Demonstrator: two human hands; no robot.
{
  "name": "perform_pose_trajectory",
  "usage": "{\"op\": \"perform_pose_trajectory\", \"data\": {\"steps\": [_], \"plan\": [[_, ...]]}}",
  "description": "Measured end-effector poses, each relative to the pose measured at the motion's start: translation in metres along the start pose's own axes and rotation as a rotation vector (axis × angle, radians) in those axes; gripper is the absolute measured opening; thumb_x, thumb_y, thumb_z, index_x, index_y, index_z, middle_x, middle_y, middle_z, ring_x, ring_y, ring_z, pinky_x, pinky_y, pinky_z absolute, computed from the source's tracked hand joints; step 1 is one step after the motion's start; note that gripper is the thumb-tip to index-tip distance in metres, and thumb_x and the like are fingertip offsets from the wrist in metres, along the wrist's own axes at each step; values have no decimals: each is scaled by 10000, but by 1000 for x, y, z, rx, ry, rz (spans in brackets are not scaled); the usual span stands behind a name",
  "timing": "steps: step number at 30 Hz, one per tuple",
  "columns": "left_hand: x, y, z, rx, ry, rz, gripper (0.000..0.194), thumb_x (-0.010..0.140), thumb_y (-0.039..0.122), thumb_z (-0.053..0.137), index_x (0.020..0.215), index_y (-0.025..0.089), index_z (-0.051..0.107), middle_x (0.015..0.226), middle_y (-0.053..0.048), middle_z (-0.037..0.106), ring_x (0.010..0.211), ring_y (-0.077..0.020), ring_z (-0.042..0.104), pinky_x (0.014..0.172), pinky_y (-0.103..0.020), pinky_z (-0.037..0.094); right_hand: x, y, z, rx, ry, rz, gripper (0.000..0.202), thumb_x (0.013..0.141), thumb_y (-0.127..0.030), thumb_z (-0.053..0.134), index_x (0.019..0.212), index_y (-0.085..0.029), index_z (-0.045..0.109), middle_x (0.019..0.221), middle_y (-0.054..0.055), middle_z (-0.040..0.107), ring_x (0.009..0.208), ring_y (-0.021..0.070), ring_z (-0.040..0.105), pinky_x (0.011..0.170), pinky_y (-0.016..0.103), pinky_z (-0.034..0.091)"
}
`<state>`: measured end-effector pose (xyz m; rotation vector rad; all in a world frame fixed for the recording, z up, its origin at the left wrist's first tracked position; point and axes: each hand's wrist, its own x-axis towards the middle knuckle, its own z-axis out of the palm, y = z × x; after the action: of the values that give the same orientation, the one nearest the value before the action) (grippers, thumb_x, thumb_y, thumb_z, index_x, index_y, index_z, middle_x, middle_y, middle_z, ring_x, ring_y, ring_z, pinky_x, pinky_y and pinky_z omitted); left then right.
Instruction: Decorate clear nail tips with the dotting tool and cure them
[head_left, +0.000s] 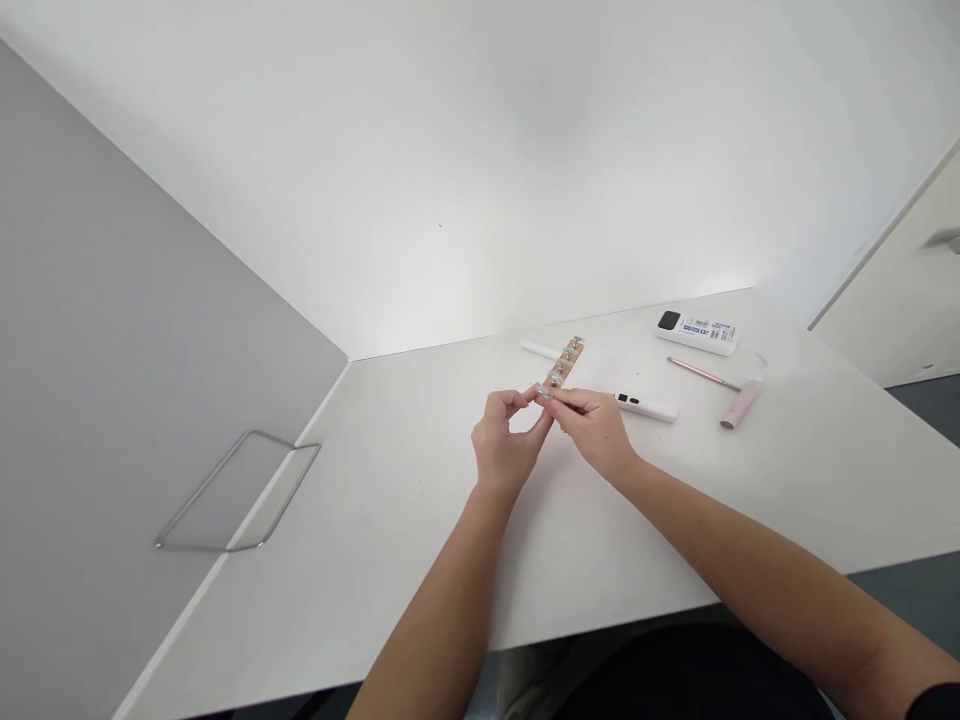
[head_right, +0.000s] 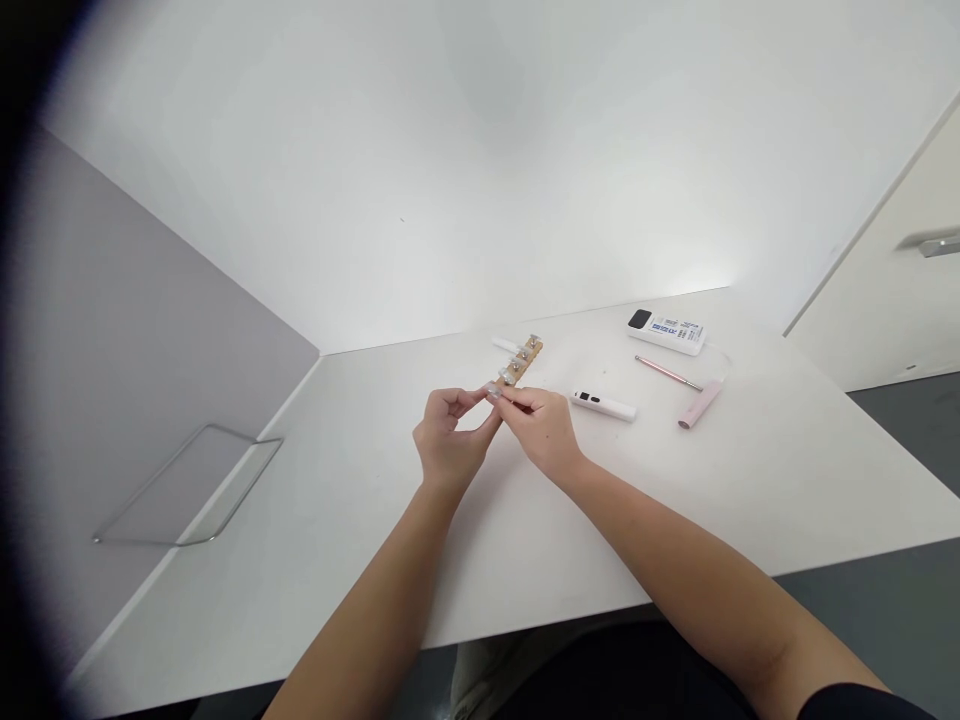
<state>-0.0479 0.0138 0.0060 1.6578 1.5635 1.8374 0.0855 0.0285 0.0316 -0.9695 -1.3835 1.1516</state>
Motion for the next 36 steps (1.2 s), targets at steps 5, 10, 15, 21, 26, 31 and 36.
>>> {"op": "perform_pose_trajectory", "data": {"steps": [5,10,15,21,26,31,36], "plan": [[2,-3,1,-54,-21,-71,377,779,308,866,904,254,514,860,18,741,1065,-285,832,956,-408,677,-6,1,6,-11,-9,-93,233,876,-413,709,822,-267,884,653,14,642,656,176,529,659,333,476],[9,-18,-1,-108,-31,-194,467,729,342,907,890,251,478,931,-38,788,1064,-288,829,984,-444,667,-12,0,7,-12,-23,-142,240,898,-395,704,786,-254,862,663,19,592,647,168,520,650,331,489],[17,-33,-7,-138,-63,-294,472,701,384,915,816,240,480,878,-73,800,998,-306,836,939,-482,677,-12,4,3,7,-74,-151,206,911,-385,715,849,-269,874,793,45,735,764,196,676,705,329,581],[19,-35,-11,-193,-108,-297,495,678,426,918,810,238,480,924,-96,808,1060,-302,819,970,-482,662,-10,5,-2,19,-77,-166,184,911,-366,714,861,-265,859,829,48,792,829,217,742,821,368,640],[20,-42,-14,-158,-188,-324,485,657,413,915,813,241,489,911,-93,814,977,-294,828,921,-480,669,-13,7,-1,37,-124,-136,167,878,-351,716,894,-256,851,928,53,824,861,220,767,779,358,655],[20,-49,-17,-30,-245,-353,382,672,312,859,887,242,552,976,-96,827,966,-293,819,887,-462,653,-15,12,1,61,-180,-66,145,857,-317,719,872,-249,846,933,42,833,846,213,775,834,371,651],[19,-54,-19,122,-289,-343,422,608,124,770,983,269,641,961,-61,830,950,-299,791,839,-425,618,-12,21,1,126,-199,37,146,851,-334,751,908,-232,838,917,48,835,853,229,792,862,402,650]]}}
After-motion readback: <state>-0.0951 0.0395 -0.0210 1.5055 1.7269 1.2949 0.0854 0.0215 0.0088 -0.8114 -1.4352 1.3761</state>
